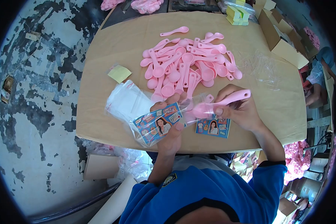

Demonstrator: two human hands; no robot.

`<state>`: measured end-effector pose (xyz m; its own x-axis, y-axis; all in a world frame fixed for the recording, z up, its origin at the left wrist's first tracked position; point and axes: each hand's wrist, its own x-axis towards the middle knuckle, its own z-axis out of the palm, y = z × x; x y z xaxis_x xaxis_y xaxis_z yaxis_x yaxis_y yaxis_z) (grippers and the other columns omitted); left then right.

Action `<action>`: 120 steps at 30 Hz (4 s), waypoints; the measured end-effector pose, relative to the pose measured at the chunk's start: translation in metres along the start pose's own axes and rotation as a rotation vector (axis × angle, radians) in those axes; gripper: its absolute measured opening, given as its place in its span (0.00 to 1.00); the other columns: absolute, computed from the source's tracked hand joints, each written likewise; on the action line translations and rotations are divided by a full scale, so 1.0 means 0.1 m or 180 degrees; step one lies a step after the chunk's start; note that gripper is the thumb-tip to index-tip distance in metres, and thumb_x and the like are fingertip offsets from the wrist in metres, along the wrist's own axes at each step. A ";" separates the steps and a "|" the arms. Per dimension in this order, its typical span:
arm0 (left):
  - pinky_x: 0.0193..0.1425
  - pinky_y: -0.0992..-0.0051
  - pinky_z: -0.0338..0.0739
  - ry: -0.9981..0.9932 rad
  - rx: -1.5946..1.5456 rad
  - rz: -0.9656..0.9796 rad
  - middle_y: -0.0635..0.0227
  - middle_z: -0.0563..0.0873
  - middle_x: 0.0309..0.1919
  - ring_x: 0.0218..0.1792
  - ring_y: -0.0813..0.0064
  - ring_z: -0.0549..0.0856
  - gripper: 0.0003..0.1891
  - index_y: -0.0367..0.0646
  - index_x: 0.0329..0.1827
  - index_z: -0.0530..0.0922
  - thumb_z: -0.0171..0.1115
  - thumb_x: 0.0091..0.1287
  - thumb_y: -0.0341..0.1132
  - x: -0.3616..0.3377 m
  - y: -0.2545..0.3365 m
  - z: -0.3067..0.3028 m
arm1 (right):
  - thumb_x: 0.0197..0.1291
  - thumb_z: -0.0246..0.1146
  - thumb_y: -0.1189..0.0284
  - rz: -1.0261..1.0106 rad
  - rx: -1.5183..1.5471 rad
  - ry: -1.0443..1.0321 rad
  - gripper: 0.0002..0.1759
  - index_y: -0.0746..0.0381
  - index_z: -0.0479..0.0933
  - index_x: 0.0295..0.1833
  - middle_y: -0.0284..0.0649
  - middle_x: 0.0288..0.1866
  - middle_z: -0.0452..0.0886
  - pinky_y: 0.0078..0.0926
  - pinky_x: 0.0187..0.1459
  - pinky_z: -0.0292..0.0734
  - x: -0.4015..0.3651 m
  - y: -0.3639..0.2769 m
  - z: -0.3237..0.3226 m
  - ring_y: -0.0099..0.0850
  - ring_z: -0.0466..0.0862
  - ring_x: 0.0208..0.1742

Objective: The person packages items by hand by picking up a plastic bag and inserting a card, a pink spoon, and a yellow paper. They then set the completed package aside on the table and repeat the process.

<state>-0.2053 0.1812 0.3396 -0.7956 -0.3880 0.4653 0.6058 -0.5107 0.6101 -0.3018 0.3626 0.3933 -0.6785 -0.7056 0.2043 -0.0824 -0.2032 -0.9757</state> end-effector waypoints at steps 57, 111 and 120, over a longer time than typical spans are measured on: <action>0.60 0.76 0.74 -0.1843 0.0925 -0.2946 0.60 0.80 0.57 0.55 0.75 0.80 0.24 0.34 0.69 0.63 0.52 0.70 0.23 -0.05 -0.12 0.54 | 0.62 0.67 0.63 -0.0514 -0.1760 0.0176 0.16 0.66 0.80 0.44 0.37 0.37 0.84 0.22 0.38 0.73 -0.08 -0.29 -0.33 0.22 0.80 0.34; 0.31 0.83 0.65 -0.0081 0.2100 -0.1361 0.72 0.74 0.29 0.28 0.88 0.69 0.12 0.36 0.58 0.68 0.45 0.79 0.33 0.05 -0.07 0.34 | 0.59 0.59 0.79 -0.0228 -0.2421 0.0226 0.02 0.66 0.77 0.35 0.35 0.33 0.78 0.22 0.36 0.72 -0.31 -0.27 -1.80 0.27 0.78 0.34; 0.38 0.84 0.71 0.0016 0.1390 -0.1359 0.66 0.83 0.36 0.35 0.87 0.77 0.09 0.36 0.52 0.72 0.49 0.78 0.33 0.11 -0.03 0.36 | 0.67 0.59 0.73 -0.0790 -0.1930 0.0648 0.12 0.65 0.78 0.53 0.39 0.44 0.82 0.25 0.48 0.76 -0.07 -0.34 -0.66 0.28 0.81 0.47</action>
<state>-0.2156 0.2061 0.3653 -0.9676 -0.2225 0.1194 0.1770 -0.2606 0.9491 -0.3424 0.4193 0.4200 -0.7056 -0.5336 0.4663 -0.6070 0.1155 -0.7863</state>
